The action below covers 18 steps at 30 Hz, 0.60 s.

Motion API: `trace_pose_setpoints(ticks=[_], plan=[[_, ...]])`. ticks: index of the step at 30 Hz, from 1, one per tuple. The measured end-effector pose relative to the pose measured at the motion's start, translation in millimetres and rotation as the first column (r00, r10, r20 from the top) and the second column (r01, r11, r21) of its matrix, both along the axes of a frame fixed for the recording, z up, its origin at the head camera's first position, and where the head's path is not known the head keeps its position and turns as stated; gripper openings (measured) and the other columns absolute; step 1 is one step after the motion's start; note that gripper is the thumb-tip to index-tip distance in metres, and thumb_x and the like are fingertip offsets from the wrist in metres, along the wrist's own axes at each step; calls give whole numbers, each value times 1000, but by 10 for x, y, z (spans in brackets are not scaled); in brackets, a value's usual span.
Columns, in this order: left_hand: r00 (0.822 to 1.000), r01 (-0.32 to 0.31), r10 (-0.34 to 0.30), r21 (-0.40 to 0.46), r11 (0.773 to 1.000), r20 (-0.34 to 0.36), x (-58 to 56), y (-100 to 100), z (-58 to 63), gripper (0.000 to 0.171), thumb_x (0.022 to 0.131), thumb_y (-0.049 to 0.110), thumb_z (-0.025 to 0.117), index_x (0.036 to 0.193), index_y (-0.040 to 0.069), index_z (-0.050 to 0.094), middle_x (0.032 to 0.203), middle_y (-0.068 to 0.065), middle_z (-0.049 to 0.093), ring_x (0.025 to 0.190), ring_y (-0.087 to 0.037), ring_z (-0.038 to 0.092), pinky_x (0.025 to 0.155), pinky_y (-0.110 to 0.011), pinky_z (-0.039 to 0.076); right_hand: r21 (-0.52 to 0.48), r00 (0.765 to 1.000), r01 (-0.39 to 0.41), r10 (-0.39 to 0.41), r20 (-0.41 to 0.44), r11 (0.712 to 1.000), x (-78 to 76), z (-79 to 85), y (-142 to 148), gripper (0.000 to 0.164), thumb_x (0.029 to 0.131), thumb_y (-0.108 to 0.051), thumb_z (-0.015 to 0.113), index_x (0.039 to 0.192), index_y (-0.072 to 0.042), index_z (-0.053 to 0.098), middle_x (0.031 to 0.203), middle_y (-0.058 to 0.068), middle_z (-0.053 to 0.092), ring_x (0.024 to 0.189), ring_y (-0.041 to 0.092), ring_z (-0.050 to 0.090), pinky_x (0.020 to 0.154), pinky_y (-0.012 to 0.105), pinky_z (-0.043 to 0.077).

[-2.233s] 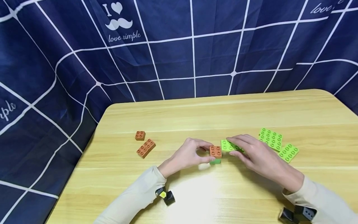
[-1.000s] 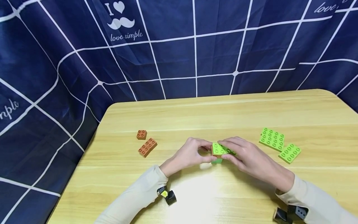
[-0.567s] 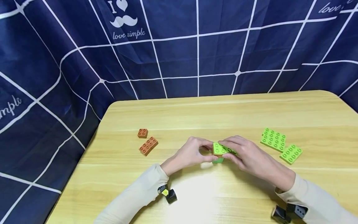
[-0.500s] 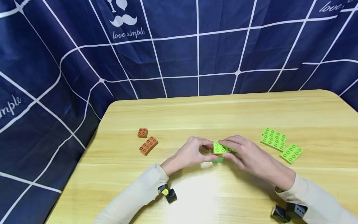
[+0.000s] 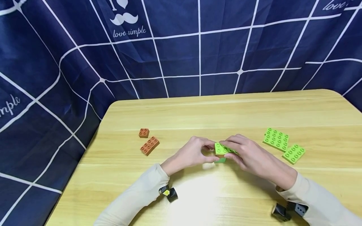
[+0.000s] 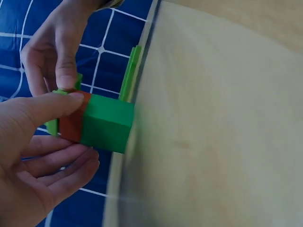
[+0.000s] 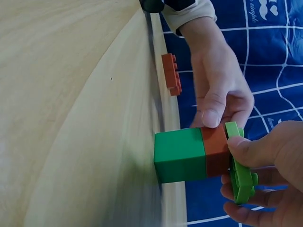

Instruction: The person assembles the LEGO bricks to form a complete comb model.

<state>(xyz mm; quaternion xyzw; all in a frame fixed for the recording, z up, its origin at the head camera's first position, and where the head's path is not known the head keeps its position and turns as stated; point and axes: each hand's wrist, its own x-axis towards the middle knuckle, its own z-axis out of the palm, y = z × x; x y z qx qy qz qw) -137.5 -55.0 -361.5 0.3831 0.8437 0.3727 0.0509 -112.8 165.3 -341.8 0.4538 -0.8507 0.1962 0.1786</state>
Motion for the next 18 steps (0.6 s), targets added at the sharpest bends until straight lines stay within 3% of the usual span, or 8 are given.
trace_pose_setpoints(ticks=[4, 7, 14, 18], plan=[[997, -4, 2, -20, 1000, -81, 18, -21, 98, 34, 84, 24, 76, 112, 7, 70, 105, -5, 72, 92, -15, 67, 83, -13, 50, -3, 1000, -3, 3, 0, 1000, -17, 2, 3, 42, 98, -35, 51, 112, 2, 68, 101, 10, 66, 91, 25, 64, 76, 38, 58], [993, -4, 2, -20, 1000, -117, 37, -26, 134, 32, 91, 26, 69, 115, 5, 69, 109, -7, 71, 97, -17, 67, 86, -14, 50, -7, 1000, -1, 1, 0, 1000, -18, -3, 0, 47, 99, -38, 46, 111, 2, 68, 101, 10, 66, 91, 24, 64, 77, 38, 58], [990, -14, 4, -66, 998, -143, 68, 13, 118, 40, 101, 28, 53, 124, -3, 62, 114, -12, 69, 93, -7, 64, 89, -13, 48, -6, 1000, 12, -11, 19, 1000, -7, -20, 13, 33, 92, -25, 65, 112, 1, 67, 101, 9, 66, 92, 25, 64, 78, 39, 57], [990, -24, 11, -85, 996, -144, 83, 5, 132, 42, 100, 30, 54, 126, -3, 61, 117, -13, 67, 98, -9, 65, 92, -14, 47, -13, 1000, 4, -4, 23, 1000, -21, -32, 23, 37, 94, -31, 61, 113, 0, 67, 101, 8, 67, 91, 25, 64, 77, 40, 57]])
